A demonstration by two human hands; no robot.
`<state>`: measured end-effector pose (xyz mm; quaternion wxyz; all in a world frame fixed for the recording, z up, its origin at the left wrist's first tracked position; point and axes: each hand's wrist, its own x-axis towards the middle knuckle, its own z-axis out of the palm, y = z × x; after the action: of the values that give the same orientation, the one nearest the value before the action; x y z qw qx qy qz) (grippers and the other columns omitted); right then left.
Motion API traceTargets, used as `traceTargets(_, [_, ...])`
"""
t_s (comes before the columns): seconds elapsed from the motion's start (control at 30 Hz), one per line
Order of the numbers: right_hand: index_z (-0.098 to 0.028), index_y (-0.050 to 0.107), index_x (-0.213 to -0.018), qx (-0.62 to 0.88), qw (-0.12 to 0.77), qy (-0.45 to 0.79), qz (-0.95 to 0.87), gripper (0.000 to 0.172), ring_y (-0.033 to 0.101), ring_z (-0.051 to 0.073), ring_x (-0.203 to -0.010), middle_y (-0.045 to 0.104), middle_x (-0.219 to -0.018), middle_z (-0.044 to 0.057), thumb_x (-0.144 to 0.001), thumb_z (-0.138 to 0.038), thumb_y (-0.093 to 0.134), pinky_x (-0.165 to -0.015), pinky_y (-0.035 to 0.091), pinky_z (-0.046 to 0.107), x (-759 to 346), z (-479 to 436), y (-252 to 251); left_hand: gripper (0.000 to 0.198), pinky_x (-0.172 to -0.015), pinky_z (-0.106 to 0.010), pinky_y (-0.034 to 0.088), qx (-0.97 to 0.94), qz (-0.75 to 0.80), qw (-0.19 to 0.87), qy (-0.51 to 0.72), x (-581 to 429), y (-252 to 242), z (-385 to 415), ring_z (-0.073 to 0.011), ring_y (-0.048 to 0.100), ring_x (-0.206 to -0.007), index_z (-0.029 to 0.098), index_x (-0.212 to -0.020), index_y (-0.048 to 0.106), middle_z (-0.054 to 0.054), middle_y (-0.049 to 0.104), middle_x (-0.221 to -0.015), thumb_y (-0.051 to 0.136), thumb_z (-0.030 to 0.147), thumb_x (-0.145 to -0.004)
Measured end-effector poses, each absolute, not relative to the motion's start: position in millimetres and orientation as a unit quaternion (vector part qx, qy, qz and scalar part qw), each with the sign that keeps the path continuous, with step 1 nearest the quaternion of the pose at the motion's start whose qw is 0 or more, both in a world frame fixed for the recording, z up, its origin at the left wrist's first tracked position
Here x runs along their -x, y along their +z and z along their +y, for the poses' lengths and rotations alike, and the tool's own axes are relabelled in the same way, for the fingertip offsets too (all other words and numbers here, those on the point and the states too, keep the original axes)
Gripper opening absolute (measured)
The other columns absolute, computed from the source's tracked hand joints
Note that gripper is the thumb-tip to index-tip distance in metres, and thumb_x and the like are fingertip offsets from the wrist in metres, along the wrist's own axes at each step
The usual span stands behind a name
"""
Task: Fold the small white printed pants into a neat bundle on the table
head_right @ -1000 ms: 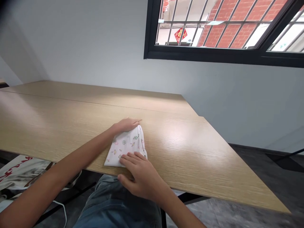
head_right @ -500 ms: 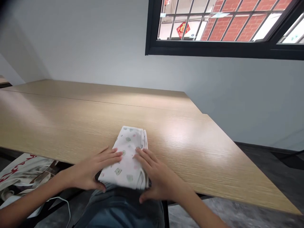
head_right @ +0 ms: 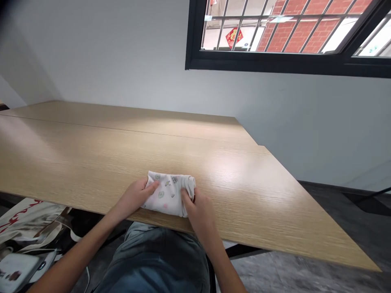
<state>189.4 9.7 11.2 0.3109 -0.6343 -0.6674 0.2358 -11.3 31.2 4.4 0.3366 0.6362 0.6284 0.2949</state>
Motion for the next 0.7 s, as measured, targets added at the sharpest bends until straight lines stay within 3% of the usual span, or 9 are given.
traceTargets(0.03, [-0.015,0.052,-0.079,0.648,0.317,0.232,-0.652,0.036,0.052,0.018,-0.060,0.056,-0.068,0.006,-0.082,-0.048,0.042,-0.051,0.039,0.027,-187,13,10,0.035,-0.052,-0.020,0.031,-0.623,0.647,0.315,0.307,8,4,30,-0.0144,0.049,-0.065,0.014,-0.086,0.052,-0.002,0.053,-0.071,0.042,0.047,-0.084])
traceTargets(0.1, [-0.009,0.050,-0.110,0.659,0.359,0.171,-0.638,0.047,0.056,0.022,-0.074,0.059,-0.086,0.011,-0.080,-0.044,0.047,-0.060,0.044,0.031,-182,15,8,0.035,-0.060,-0.022,0.039,-0.602,0.673,0.272,0.333,2,5,23,-0.0166,0.053,-0.077,0.015,-0.109,0.045,-0.004,0.054,-0.087,0.044,0.040,-0.085])
traceTargets(0.17, [-0.003,0.043,-0.122,0.635,0.418,0.033,-0.649,0.053,0.053,0.025,-0.095,0.054,-0.105,0.018,-0.082,-0.039,0.045,-0.075,0.045,0.036,-173,12,6,0.045,-0.079,-0.027,0.046,-0.595,0.682,0.227,0.360,-8,10,15,-0.0188,0.049,-0.100,0.019,-0.126,0.031,-0.008,0.047,-0.113,0.043,0.033,-0.085])
traceTargets(0.23, [-0.006,0.047,-0.121,0.577,0.429,-0.093,-0.689,0.041,0.044,0.026,-0.111,0.050,-0.117,0.016,-0.088,-0.029,0.037,-0.092,0.035,0.044,-160,7,4,0.046,-0.102,-0.034,0.038,-0.634,0.658,0.156,0.375,-21,16,11,-0.0193,0.033,-0.122,0.023,-0.131,0.026,-0.007,0.030,-0.132,0.037,0.031,-0.087])
traceTargets(0.3, [-0.014,0.051,-0.116,0.539,0.378,-0.129,-0.742,0.034,0.040,0.025,-0.118,0.050,-0.122,0.008,-0.091,-0.022,0.029,-0.100,0.017,0.055,-150,3,1,0.044,-0.115,-0.039,0.019,-0.707,0.608,0.118,0.343,-32,19,13,-0.0165,0.016,-0.131,0.028,-0.132,0.026,0.000,0.022,-0.138,0.028,0.033,-0.088])
traceTargets(0.4, [-0.018,0.048,-0.123,0.557,0.289,-0.079,-0.774,0.040,0.033,0.027,-0.124,0.043,-0.131,0.001,-0.094,-0.027,0.023,-0.099,0.007,0.062,-158,3,-6,0.042,-0.116,-0.048,0.006,-0.760,0.575,0.165,0.254,-26,14,20,-0.0161,0.012,-0.132,0.036,-0.130,0.028,0.006,0.026,-0.135,0.023,0.039,-0.089])
traceTargets(0.53, [-0.008,0.046,-0.128,0.620,0.263,0.040,-0.739,0.055,0.041,0.022,-0.120,0.044,-0.129,0.006,-0.093,-0.040,0.017,-0.097,0.036,0.041,-211,-3,-5,0.042,-0.115,-0.046,0.015,-0.713,0.622,0.229,0.229,23,-1,13,-0.0173,0.021,-0.129,0.027,-0.128,0.034,0.003,0.029,-0.134,0.026,0.039,-0.089])
traceTargets(0.6, [-0.010,0.054,-0.119,0.654,0.293,0.038,-0.696,0.054,0.050,0.020,-0.110,0.054,-0.119,0.006,-0.092,-0.044,0.022,-0.087,0.044,0.034,-231,-16,2,0.044,-0.115,-0.041,0.019,-0.683,0.645,0.242,0.244,44,1,6,-0.0159,0.027,-0.127,0.024,-0.126,0.038,0.002,0.032,-0.132,0.025,0.042,-0.088])
traceTargets(0.7, [-0.017,0.062,-0.092,0.642,0.362,-0.013,-0.675,0.034,0.060,0.015,-0.076,0.065,-0.086,0.002,-0.090,-0.038,0.035,-0.062,0.045,0.026,-225,-46,14,0.048,-0.112,-0.038,0.027,-0.657,0.654,0.238,0.291,45,16,6,-0.0165,0.035,-0.121,0.023,-0.122,0.043,-0.001,0.040,-0.127,0.023,0.049,-0.087])
